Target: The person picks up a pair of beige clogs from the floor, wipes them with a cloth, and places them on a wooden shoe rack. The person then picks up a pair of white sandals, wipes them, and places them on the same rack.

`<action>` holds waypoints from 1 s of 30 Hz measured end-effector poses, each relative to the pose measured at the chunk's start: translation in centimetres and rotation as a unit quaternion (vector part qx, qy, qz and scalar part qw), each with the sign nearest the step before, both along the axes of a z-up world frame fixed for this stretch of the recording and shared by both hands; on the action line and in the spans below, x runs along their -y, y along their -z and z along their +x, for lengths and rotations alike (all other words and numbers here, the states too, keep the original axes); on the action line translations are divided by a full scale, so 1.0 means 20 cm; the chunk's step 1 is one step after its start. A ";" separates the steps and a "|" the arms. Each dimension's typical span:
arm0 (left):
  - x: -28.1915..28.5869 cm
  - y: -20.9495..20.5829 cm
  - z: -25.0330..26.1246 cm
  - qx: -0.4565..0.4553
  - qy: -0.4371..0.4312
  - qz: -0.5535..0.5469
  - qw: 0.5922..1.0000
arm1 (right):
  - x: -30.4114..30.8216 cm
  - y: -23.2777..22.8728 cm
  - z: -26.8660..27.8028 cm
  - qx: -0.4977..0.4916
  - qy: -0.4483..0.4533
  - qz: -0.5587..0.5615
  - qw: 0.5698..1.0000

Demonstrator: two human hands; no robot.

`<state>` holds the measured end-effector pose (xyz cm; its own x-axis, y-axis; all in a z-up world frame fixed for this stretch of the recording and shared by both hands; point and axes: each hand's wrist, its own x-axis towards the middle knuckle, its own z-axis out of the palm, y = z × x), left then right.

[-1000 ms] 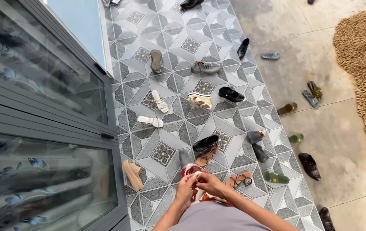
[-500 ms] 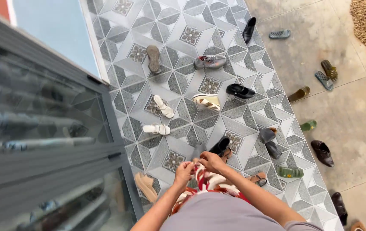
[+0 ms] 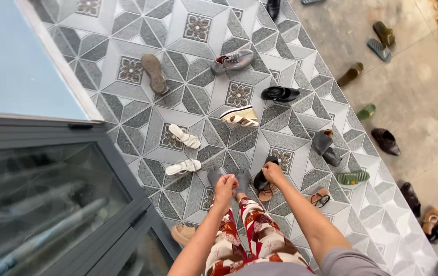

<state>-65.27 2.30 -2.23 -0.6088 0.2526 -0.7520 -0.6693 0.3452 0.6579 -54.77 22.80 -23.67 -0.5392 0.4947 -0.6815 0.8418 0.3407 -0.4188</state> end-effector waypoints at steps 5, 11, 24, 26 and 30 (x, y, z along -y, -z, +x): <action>-0.01 0.25 -0.10 0.041 0.030 -0.019 0.999 | 0.00 0.11 -0.03 0.049 0.024 -0.021 0.998; -0.01 0.55 -0.24 0.085 0.026 -0.036 0.995 | -0.07 0.50 -0.22 0.043 0.082 -0.048 0.995; -0.13 0.80 -0.47 0.132 -0.030 -0.031 0.990 | -0.19 1.19 -0.88 0.010 0.081 -0.022 0.996; -0.14 0.83 -0.51 0.140 -0.034 -0.038 0.989 | -0.22 1.26 -0.94 0.002 -0.004 -0.028 1.000; -0.10 0.96 -0.54 0.134 -0.053 -0.027 0.989 | -0.28 1.27 -1.07 0.021 -0.024 -0.064 0.997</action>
